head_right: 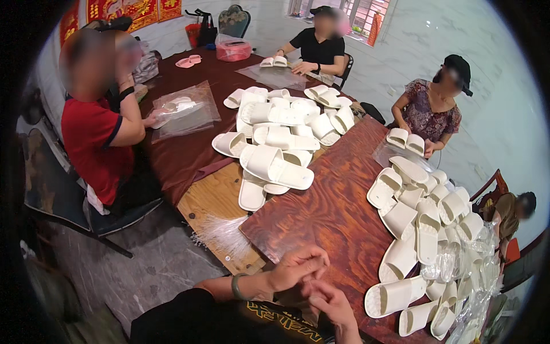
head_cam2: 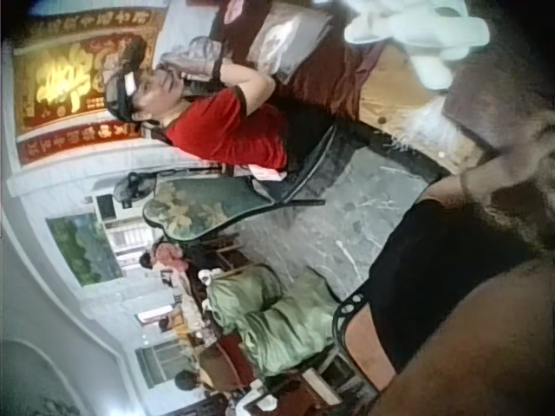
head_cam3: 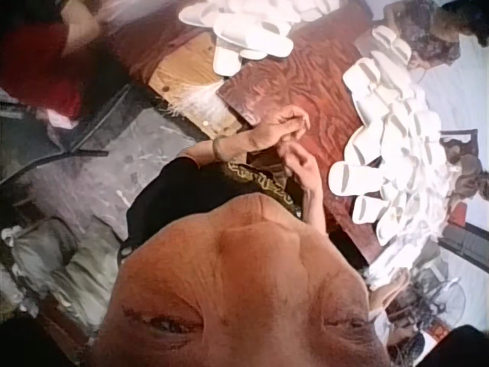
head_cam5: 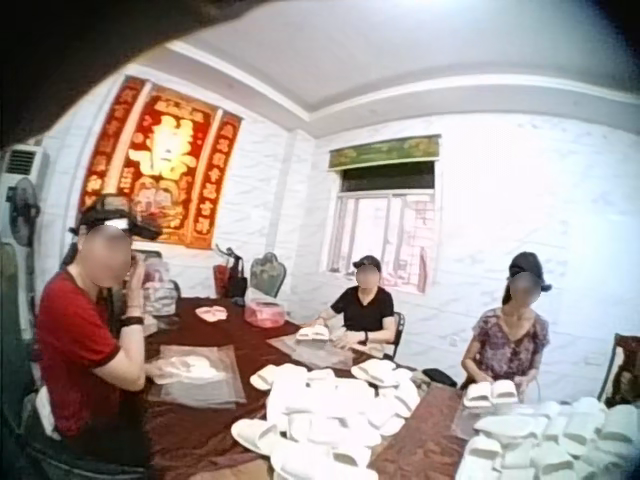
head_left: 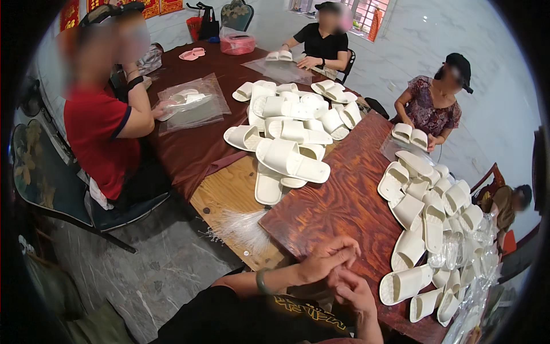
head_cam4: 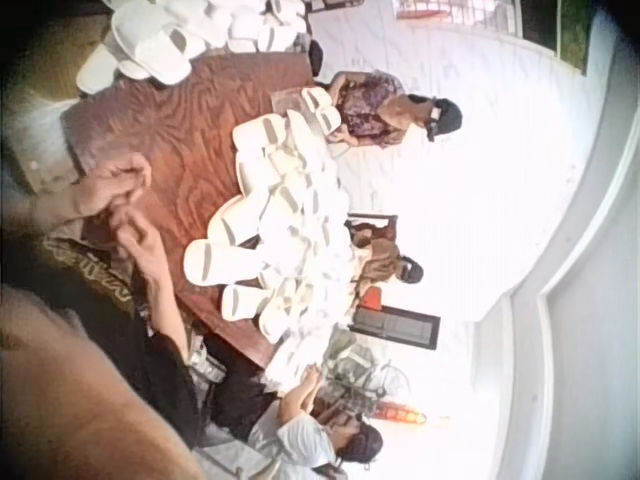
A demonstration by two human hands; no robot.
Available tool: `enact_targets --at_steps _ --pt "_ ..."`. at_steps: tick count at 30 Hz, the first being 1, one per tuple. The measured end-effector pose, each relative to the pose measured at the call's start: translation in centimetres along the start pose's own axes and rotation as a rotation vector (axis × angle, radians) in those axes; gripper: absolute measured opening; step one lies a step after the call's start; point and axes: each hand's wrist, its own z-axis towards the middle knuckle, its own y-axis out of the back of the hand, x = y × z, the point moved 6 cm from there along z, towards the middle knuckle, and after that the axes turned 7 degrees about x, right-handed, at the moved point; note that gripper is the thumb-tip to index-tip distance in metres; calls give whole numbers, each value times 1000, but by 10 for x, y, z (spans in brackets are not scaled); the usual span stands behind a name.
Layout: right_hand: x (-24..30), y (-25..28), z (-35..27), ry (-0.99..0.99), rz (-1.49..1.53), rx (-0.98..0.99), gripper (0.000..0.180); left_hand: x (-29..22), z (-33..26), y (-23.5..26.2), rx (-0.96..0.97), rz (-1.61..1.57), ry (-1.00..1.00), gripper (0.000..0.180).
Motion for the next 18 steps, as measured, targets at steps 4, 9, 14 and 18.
enact_targets --at_steps 4,9,14,18 --pt "-34 29 -87 163 33 -440 24 -4 1 36 -234 -10 155 11" --pt "-69 57 -153 -229 -678 -590 25 11 17 84 -506 104 117 7" --pt "-32 42 -164 -239 -835 -599 24 52 10 92 -440 97 156 12" --pt "19 65 -175 -38 -926 -885 19 72 10 86 -339 354 167 16"
